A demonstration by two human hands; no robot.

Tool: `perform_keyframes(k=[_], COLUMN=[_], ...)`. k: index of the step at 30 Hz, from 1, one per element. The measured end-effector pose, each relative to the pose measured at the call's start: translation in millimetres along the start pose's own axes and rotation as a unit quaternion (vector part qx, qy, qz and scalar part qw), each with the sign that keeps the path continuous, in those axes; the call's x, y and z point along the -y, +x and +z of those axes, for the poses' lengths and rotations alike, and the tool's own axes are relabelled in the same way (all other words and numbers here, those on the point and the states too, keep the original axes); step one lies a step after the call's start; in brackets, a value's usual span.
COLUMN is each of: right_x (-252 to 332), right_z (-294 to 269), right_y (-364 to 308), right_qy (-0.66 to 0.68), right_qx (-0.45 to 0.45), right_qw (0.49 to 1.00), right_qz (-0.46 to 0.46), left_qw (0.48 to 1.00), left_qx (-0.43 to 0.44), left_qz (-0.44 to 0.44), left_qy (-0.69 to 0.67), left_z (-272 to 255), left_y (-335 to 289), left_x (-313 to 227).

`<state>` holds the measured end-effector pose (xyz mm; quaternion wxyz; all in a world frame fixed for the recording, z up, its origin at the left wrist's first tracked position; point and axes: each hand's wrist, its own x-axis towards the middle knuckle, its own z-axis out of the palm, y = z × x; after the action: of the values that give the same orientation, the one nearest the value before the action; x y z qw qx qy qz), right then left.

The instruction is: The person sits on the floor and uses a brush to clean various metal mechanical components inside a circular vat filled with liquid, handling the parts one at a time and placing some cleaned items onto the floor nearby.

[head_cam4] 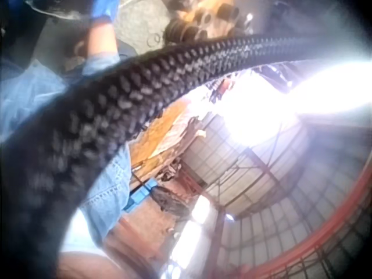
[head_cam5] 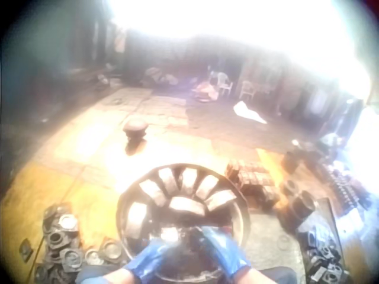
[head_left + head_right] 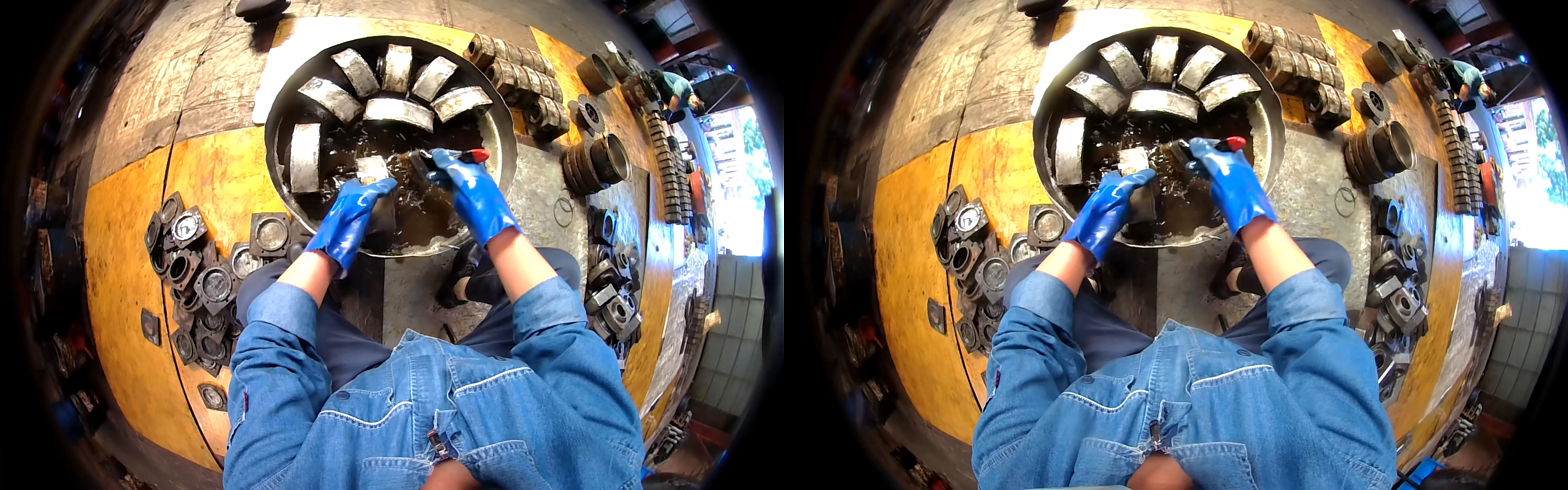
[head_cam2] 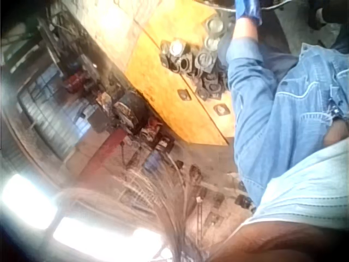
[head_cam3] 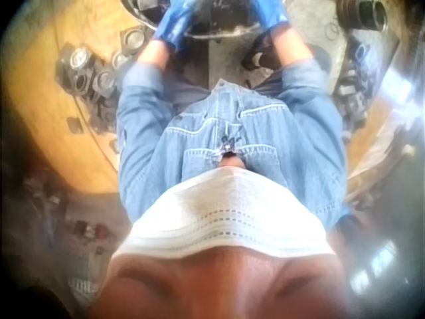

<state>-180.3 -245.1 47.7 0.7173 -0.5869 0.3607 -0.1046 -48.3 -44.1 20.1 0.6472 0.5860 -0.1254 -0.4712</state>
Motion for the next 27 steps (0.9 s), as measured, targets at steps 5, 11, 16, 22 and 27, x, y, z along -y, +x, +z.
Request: perform_keyframes(k=[5, 11, 16, 22, 27], right_x=[-1, -16, -51, -42, -57], right_z=[-21, -33, -43, 6, 3], right_y=[35, 63, 75, 64, 74], right_qy=[0.047, 0.022, -0.181, -0.324, -0.322], right_qx=[0.01, 0.025, 0.138, 0.025, -0.016], right_qw=[0.999, 0.988, 0.973, 0.939, 0.936], right_qz=[0.015, 0.151, -0.022, 0.113, 0.143], left_qw=[0.976, 0.928, 0.904, 0.848, 0.805], left_qx=[0.082, 0.051, 0.032, 0.003, 0.011], left_qz=[-0.117, -0.139, -0.159, -0.185, -0.168], left_qy=[0.165, 0.342, 0.396, 0.497, 0.569], left_z=[-6, 18, 14, 15, 36], left_y=[19, 26, 31, 18, 12], left_x=[-10, -29, -26, -45, -50])
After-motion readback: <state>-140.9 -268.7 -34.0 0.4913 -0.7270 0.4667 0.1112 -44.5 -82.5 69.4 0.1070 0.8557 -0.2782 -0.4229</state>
